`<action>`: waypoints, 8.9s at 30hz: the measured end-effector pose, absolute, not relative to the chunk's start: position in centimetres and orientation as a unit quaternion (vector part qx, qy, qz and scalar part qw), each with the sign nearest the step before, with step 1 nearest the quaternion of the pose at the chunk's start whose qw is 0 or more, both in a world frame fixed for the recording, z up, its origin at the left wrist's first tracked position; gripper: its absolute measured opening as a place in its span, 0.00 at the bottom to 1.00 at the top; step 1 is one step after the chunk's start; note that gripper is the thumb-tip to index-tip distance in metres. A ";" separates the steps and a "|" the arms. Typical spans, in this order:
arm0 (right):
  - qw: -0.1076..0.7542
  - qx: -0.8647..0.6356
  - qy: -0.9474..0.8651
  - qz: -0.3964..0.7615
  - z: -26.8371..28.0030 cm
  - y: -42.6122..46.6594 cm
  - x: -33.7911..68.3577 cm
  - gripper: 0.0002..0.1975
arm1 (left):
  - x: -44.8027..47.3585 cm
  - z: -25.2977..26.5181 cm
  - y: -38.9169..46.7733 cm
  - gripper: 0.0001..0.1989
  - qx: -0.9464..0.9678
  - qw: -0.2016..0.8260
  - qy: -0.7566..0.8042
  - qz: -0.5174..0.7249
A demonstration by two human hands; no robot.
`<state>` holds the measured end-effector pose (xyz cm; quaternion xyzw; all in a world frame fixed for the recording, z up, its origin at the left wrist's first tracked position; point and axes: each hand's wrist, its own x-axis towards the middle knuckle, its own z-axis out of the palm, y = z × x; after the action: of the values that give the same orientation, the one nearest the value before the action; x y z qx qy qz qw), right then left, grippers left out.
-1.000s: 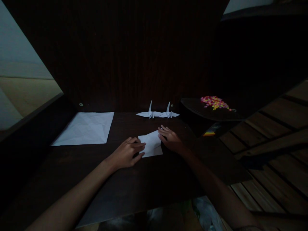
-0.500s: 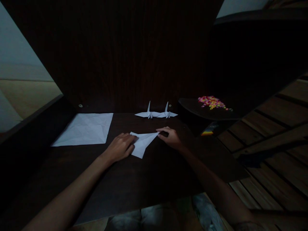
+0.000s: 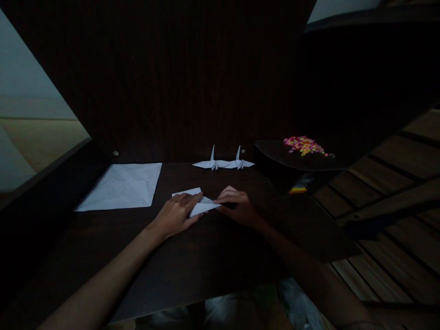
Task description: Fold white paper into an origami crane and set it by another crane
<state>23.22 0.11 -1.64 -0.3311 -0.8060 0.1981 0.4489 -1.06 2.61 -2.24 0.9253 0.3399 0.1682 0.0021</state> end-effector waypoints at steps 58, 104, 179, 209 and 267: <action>0.516 -0.350 -0.660 0.421 -0.9 -1.1 21.9 0.11 | 1.4 -2.5 0.7 0.19 0.790 0.525 0.258 0.186; 0.472 -0.415 -0.705 0.330 -0.6 -1.7 21.3 0.08 | 2.0 -2.3 0.0 0.15 0.768 0.449 0.325 0.321; 0.493 -0.437 -0.652 0.376 -1.3 -1.8 20.5 0.11 | 2.0 -1.2 -0.2 0.16 0.779 0.386 0.318 0.379; 0.501 -0.445 -0.619 0.409 -1.1 -2.1 20.3 0.13 | 2.6 -1.5 -0.4 0.09 0.697 0.393 0.357 0.482; 0.446 -0.406 -0.713 0.357 -1.6 -2.2 20.4 0.15 | 2.8 -0.5 -0.9 0.07 0.678 0.406 0.348 0.505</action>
<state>20.37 -2.22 -1.55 -0.4064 -0.7130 0.3571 0.4460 2.77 -0.89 -0.46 0.6779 0.3482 0.5046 0.4057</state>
